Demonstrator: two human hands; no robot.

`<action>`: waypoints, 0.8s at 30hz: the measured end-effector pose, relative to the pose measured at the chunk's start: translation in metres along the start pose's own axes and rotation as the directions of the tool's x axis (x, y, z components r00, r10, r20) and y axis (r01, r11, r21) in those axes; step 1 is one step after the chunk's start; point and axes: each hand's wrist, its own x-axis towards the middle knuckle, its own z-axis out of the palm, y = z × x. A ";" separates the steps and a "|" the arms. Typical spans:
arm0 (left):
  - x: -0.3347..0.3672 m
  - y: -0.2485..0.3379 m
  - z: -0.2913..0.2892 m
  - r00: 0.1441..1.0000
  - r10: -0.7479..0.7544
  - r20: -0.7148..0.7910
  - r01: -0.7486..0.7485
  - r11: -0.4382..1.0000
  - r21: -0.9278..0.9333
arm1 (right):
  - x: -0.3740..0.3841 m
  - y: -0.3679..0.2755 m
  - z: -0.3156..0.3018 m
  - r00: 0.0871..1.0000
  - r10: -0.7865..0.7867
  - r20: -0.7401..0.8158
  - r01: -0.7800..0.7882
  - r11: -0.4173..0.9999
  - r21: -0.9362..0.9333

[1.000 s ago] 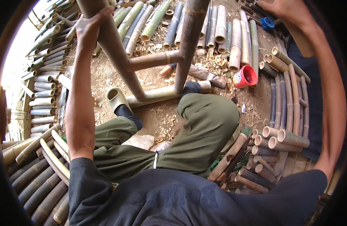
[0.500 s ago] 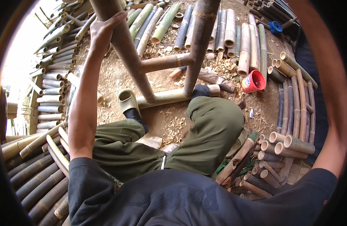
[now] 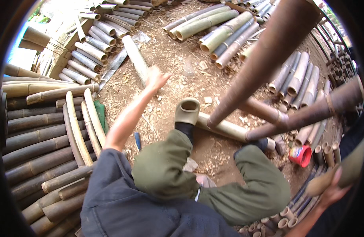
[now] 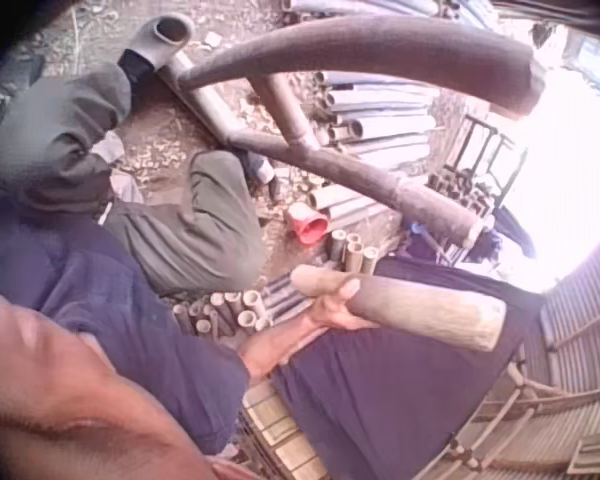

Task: The person carves a hole into a bamboo pole using a knife and a mallet, then joins another bamboo pole into the slot to assemble a frame.

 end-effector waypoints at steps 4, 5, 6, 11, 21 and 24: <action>0.009 -0.080 0.068 0.848 -0.513 -0.134 0.505 0.858 -0.091 | -0.184 0.055 0.051 0.826 0.548 0.131 -0.559 0.825 0.079; 0.013 -0.102 0.083 0.823 -0.556 -0.116 0.538 0.829 -0.150 | -0.225 0.054 0.064 0.753 0.627 0.196 -0.649 0.758 0.065; 0.020 -0.121 0.096 0.800 -0.592 -0.096 0.566 0.798 -0.206 | -0.261 0.052 0.077 0.689 0.681 0.247 -0.712 0.701 0.053; 0.023 -0.160 0.088 0.774 -0.420 0.473 0.626 0.404 -0.666 | -0.352 0.029 0.101 0.491 0.797 0.352 -0.853 0.522 0.009; -0.060 -0.070 -0.038 0.946 0.001 0.323 0.276 -0.524 -0.806 | -0.349 0.027 0.118 0.543 0.776 0.321 -0.837 0.473 0.274; -0.099 -0.016 -0.085 0.966 0.252 0.056 0.173 -0.474 -0.863 | -0.250 0.003 0.117 0.799 0.551 0.241 -0.589 0.637 0.497</action>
